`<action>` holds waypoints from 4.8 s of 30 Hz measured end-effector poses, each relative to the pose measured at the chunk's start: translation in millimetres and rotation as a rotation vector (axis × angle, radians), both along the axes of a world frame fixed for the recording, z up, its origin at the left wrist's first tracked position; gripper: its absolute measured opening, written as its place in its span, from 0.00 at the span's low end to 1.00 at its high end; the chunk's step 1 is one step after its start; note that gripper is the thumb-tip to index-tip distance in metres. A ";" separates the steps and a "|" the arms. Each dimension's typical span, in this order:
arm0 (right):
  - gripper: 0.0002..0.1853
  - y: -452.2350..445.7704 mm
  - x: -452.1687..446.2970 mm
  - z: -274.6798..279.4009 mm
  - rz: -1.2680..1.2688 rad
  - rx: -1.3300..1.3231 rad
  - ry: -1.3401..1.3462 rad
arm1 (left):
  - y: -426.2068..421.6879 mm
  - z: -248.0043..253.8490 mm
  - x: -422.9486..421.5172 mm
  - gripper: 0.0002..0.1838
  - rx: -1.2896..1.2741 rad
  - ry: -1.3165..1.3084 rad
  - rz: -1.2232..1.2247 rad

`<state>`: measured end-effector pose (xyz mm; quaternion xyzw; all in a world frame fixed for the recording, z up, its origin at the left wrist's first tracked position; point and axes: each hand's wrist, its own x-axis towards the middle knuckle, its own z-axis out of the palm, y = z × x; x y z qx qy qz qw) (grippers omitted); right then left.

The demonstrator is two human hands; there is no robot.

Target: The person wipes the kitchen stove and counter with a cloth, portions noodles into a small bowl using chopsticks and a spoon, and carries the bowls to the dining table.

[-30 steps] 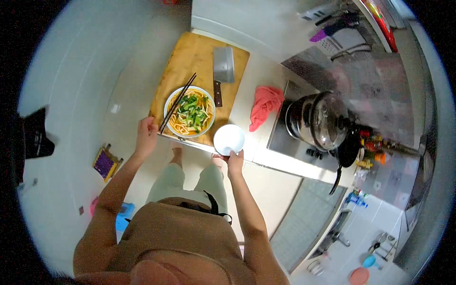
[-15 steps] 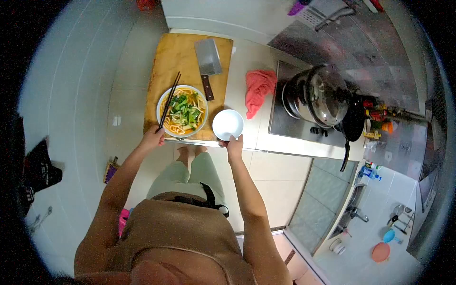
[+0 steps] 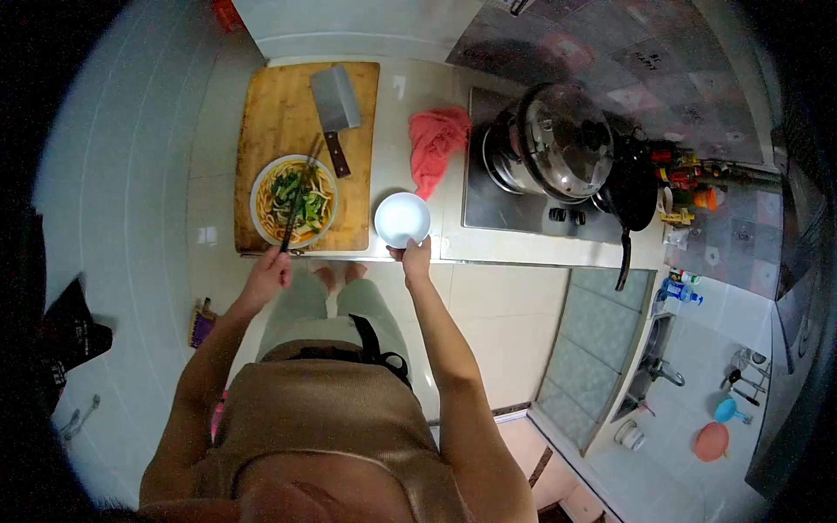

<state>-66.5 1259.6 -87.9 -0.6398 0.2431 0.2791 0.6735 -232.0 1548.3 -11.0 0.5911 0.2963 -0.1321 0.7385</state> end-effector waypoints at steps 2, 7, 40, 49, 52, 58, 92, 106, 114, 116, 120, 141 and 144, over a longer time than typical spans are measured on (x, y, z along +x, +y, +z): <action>0.32 3.8 4.7 26.7 0.093 -0.187 0.059 | -18.4 7.1 10.4 0.10 -0.082 0.028 -0.062; 0.44 6.8 -20.9 87.6 0.597 -0.611 -0.642 | -58.4 12.2 36.2 0.11 -0.225 0.052 -0.198; 0.12 166.6 -104.7 147.3 0.348 -0.317 -0.746 | 116.1 -53.0 64.2 0.43 -0.007 0.213 0.071; 0.11 144.2 -131.9 168.8 0.390 -0.381 -0.827 | 121.9 -67.4 62.8 0.40 0.030 0.211 0.054; 0.11 143.4 -122.8 182.7 0.356 -0.398 -0.863 | 129.0 -69.5 57.7 0.40 0.188 0.181 -0.011; 0.11 184.6 -96.1 152.8 0.328 -0.347 -0.982 | 131.1 -61.4 45.4 0.40 0.280 0.121 -0.027; 0.11 158.6 -107.7 150.7 0.320 -0.461 -0.753 | 109.5 -56.3 31.8 0.38 0.136 0.195 -0.003; 0.09 177.6 -114.5 187.3 0.467 -0.381 -0.847 | 105.8 -30.9 30.8 0.36 0.091 0.177 0.007; 0.12 193.0 -103.9 157.2 0.522 -0.344 -0.827 | 101.9 -37.7 31.4 0.32 0.121 0.124 0.015; 0.12 189.8 -107.7 162.3 0.568 -0.356 -0.798 | 99.9 -33.2 32.4 0.32 0.123 0.116 0.019; 0.12 171.6 -109.3 180.9 0.487 -0.372 -0.810 | 97.6 -26.7 32.9 0.32 0.121 0.130 0.026; 0.16 189.2 -95.4 141.1 -0.053 -0.027 -0.417 | 93.9 -40.5 26.8 0.29 0.109 0.116 0.016; 0.17 194.3 -93.4 131.3 0.006 -0.080 -0.417 | 89.6 -41.8 26.6 0.28 0.104 0.122 0.012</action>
